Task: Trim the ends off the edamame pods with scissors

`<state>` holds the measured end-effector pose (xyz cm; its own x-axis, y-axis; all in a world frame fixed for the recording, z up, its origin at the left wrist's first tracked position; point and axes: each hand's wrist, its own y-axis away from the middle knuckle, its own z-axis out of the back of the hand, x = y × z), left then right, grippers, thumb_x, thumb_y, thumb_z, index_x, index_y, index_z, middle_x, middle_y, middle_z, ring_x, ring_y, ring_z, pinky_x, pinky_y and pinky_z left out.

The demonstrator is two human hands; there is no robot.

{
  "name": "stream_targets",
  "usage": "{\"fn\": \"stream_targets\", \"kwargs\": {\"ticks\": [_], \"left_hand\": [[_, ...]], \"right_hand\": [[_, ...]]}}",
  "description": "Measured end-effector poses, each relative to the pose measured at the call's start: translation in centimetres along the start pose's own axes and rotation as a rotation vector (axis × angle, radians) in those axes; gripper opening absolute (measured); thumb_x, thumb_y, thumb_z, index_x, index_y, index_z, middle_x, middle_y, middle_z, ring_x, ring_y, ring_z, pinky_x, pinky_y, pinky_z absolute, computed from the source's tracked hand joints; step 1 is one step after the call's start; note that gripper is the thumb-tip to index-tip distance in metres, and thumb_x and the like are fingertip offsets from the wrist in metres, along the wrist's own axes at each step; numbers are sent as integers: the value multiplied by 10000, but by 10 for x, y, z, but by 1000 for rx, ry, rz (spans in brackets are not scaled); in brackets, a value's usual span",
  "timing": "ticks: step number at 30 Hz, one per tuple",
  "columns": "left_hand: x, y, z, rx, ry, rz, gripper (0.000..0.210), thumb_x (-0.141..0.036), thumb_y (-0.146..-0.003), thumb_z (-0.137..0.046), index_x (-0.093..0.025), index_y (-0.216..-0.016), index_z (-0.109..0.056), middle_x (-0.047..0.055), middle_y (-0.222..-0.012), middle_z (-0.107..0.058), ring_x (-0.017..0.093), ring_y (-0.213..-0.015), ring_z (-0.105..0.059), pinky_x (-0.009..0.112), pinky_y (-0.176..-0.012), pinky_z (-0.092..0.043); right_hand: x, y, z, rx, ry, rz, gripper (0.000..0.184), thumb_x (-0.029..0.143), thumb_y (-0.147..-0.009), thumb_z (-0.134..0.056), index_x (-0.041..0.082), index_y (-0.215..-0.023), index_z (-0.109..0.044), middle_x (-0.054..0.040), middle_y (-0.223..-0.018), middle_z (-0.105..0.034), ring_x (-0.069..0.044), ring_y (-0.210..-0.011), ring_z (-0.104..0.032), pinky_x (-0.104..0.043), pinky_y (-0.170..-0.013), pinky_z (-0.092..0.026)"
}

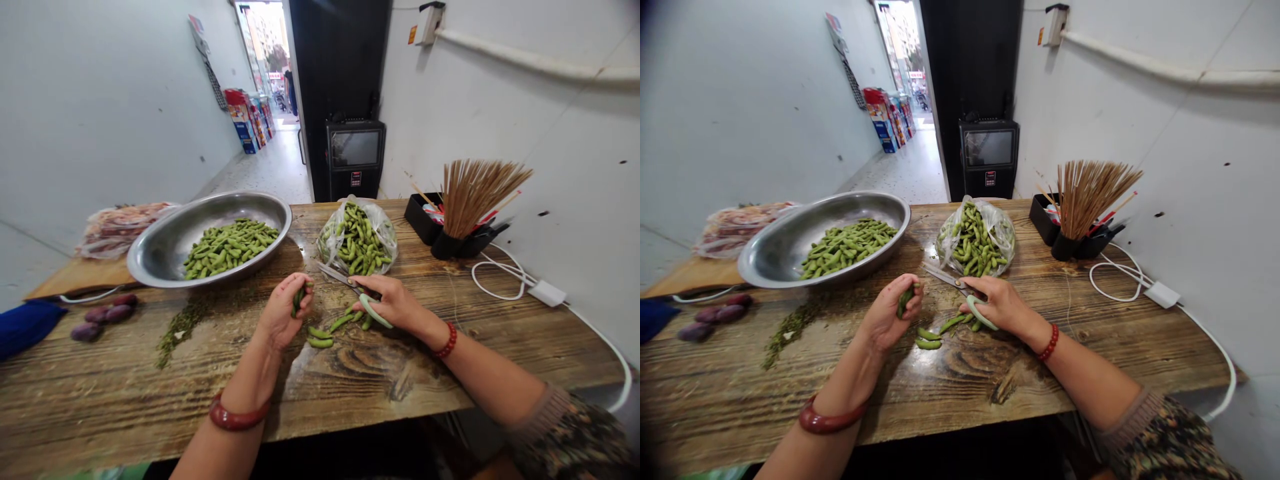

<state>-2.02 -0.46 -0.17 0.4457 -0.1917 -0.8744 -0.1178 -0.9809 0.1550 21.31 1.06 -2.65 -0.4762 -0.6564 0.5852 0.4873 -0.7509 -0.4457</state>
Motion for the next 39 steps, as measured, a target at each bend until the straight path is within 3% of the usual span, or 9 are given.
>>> {"fn": "stream_targets", "kwargs": {"ticks": [4, 8, 13, 16, 19, 22, 28, 34, 39], "left_hand": [[-7, 5, -7, -7, -77, -40, 257, -329, -736, -680, -152, -706, -497, -24, -705, -537, 22, -441, -363, 130, -351, -178], [-45, 0, -12, -86, -356, -210, 222, -326, -747, -660, -165, -728, -508, -34, -651, -527, 36, -436, -368, 145, -380, -214], [-130, -29, -4, -500, -1191, -708, 193, -268, -788, -614, -94, -873, -615, 19, -770, -588, 137, -783, -540, 241, -730, -414], [-152, -34, -4, -435, -1653, -776, 453, -290, -784, -640, -78, -1172, -541, 112, -1157, -559, 268, -1105, -485, 401, -944, -355], [-132, -23, -10, -218, -1804, -759, 330, -336, -856, -536, -122, -1096, -609, 130, -1136, -575, 257, -1033, -535, 395, -929, -388], [-88, -3, -14, 219, -1790, -617, 213, -298, -860, -510, -155, -924, -654, 84, -963, -607, 205, -889, -575, 339, -841, -444], [-27, 33, -8, 493, -1782, -401, 194, -238, -795, -586, -180, -974, -632, 83, -944, -589, 238, -909, -549, 369, -816, -440], [-5, 32, 5, 493, -1794, -350, 145, -143, -807, -517, -184, -926, -589, 77, -935, -554, 217, -888, -533, 346, -795, -431], [11, 10, -13, 384, -1734, -456, 93, -164, -819, -501, -172, -884, -567, 84, -912, -553, 230, -882, -525, 366, -792, -424]], "right_hand": [[-1, -1, 3, -20, 5, -11, 491, 379, -795, -682, 171, -1229, -586, -90, -946, -675, -186, -796, -625, -309, -745, -503], [-1, -1, 3, -27, 0, -3, 495, 376, -796, -682, 158, -1230, -584, -101, -974, -675, -194, -820, -631, -316, -766, -505], [-1, -1, 3, -59, -10, 8, 470, 374, -788, -691, 178, -1206, -604, -94, -979, -683, -194, -824, -644, -311, -768, -513], [-3, -2, 4, -86, -25, -13, 477, 384, -780, -698, 170, -1198, -613, -99, -995, -687, -196, -832, -654, -309, -773, -518], [-6, -3, 5, -132, -52, -34, 472, 375, -770, -707, 158, -1182, -628, -110, -1050, -689, -213, -904, -660, -316, -825, -514], [-8, -6, 7, -194, -85, -80, 466, 357, -740, -733, 167, -1156, -649, -96, -1077, -697, -222, -949, -663, -313, -847, -516], [-8, -11, 15, -300, -140, -183, 494, 340, -694, -764, 144, -1136, -665, -88, -1082, -705, -229, -951, -670, -319, -867, -520], [-9, -14, 14, -320, -190, -247, 478, 334, -688, -761, 162, -1126, -674, -80, -1071, -711, -228, -929, -675, -335, -860, -521], [-16, -15, 13, -323, -229, -300, 507, 358, -685, -757, 142, -1135, -667, -81, -1022, -719, -229, -890, -674, -345, -829, -527]]}}
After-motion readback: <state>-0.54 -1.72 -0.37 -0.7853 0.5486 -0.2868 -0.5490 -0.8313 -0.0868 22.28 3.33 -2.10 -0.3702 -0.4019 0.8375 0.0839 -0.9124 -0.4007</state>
